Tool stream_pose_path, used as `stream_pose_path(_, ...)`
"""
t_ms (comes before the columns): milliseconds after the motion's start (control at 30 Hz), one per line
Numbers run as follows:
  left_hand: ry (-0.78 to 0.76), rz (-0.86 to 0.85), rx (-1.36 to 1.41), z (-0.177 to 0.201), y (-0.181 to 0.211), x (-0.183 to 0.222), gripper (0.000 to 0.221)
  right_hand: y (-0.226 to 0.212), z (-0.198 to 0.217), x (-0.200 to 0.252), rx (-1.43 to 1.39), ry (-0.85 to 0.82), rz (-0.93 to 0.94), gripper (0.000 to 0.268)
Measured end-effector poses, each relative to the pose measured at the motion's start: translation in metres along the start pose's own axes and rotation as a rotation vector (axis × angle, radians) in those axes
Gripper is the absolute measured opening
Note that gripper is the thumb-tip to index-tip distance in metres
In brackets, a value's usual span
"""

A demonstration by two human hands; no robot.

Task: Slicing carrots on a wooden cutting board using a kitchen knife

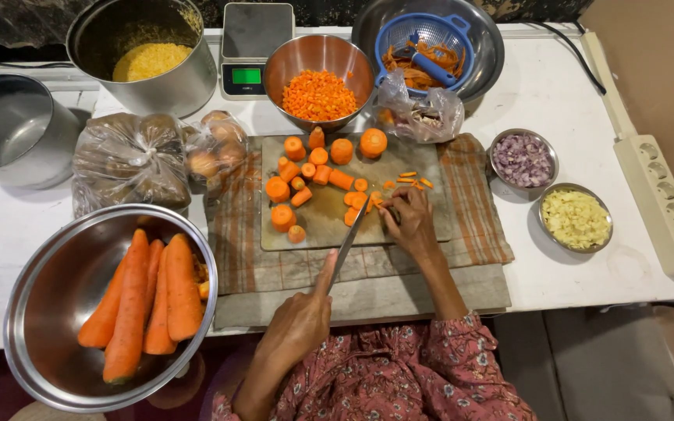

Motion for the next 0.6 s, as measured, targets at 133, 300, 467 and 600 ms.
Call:
stream_pose_path(133,0.001,-0.013,-0.037,-0.007,-0.001,-0.006,0.082,-0.014,0.012,0.005,0.002,0.037,0.031,0.012)
stream_pose_path(300,-0.151,0.112,-0.079,-0.004,0.025,-0.010,0.095,-0.015,0.011,0.021,-0.014,0.090,0.003,0.016)
stream_pose_path(467,-0.115,-0.006,-0.200,-0.016,0.025,-0.024,0.099,-0.022,0.014,0.022,-0.069,0.098,-0.065,0.015)
stream_pose_path(600,-0.149,0.024,-0.219,-0.018,0.032,-0.031,0.106,-0.023,0.015,0.022,-0.091,0.113,-0.065,0.015)
Point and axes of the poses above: each hand's wrist, its own x-axis away from the middle knuckle, its own z-axis out of the back of the hand, y = z × x, the point moved 2 cm from there along -x, towards the middle knuckle, and after that the axes turned 5 degrees about y, right-handed, at the moved point
